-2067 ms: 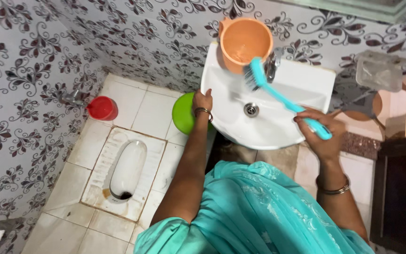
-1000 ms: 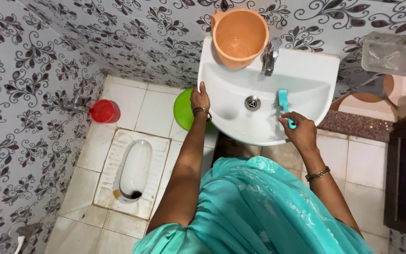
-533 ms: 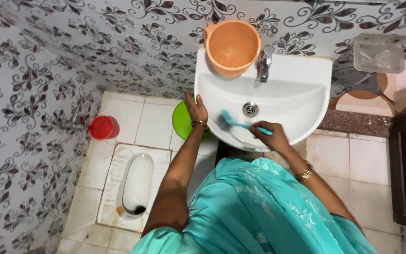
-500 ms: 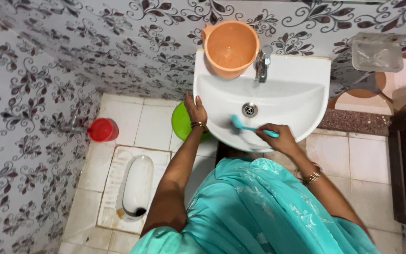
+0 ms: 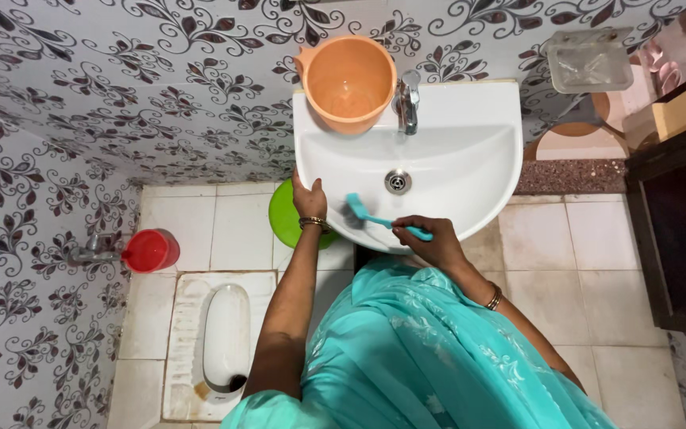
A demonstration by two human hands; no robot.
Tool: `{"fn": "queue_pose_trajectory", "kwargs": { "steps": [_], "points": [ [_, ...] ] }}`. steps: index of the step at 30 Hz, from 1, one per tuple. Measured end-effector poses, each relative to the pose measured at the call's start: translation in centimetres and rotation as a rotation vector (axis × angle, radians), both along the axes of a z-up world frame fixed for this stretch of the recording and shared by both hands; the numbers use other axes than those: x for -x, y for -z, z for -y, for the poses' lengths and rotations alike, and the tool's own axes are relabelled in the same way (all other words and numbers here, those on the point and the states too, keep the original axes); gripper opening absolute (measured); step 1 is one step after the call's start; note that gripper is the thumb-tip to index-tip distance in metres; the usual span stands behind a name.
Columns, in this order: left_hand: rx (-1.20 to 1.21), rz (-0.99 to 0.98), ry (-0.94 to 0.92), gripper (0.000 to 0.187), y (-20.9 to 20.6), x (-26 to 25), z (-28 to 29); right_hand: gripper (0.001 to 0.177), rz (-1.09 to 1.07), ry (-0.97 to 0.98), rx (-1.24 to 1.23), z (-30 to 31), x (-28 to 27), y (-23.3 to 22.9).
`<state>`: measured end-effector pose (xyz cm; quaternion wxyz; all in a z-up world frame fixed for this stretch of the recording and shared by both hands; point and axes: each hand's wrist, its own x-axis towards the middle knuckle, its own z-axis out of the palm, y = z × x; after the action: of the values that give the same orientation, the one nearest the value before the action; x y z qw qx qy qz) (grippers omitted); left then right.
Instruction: The person cleans a sink using a blue brush, scrubbing the basin and around the drain while holding the edge of the sink.
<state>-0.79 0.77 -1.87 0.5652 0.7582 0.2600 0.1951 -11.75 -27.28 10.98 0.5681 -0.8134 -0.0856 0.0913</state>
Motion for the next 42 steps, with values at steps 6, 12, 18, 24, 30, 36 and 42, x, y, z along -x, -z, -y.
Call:
{"fn": "queue_pose_trajectory", "kwargs": {
  "steps": [6, 12, 18, 24, 30, 36, 42],
  "points": [
    [0.046, 0.0, -0.032, 0.069, 0.2, -0.4, 0.4, 0.027, 0.05, -0.133, 0.224, 7.7, -1.5, -4.0],
    [-0.016, -0.06, -0.039, 0.07, 0.3, -0.4, 0.2, 0.026, 0.328, 0.222, 0.715, 12.4, -1.9, -6.1],
    [-0.03, 0.016, -0.024, 0.07, 0.6, -0.6, 0.0, 0.031, 0.051, -0.018, 0.311, 4.4, -1.7, 0.9],
    [-0.066, -0.048, -0.041, 0.07, 1.5, -0.7, -0.3, 0.029, 0.113, -0.133, -0.027, 1.0, -0.8, 0.5],
    [-0.212, 0.002, -0.049, 0.074, 1.5, -0.9, -0.7, 0.025, 0.133, 0.043, 0.535, 9.3, -3.4, -1.9],
    [-0.068, -0.144, -0.047, 0.065, -1.4, 0.0, 0.1, 0.019, 0.486, 0.045, 0.472, 9.0, -3.9, 1.5],
    [-0.207, -0.219, -0.149, 0.078, -1.6, -0.1, 0.3, 0.024, 0.062, -0.067, 0.029, 2.4, 0.0, 2.5]
  ]
}}
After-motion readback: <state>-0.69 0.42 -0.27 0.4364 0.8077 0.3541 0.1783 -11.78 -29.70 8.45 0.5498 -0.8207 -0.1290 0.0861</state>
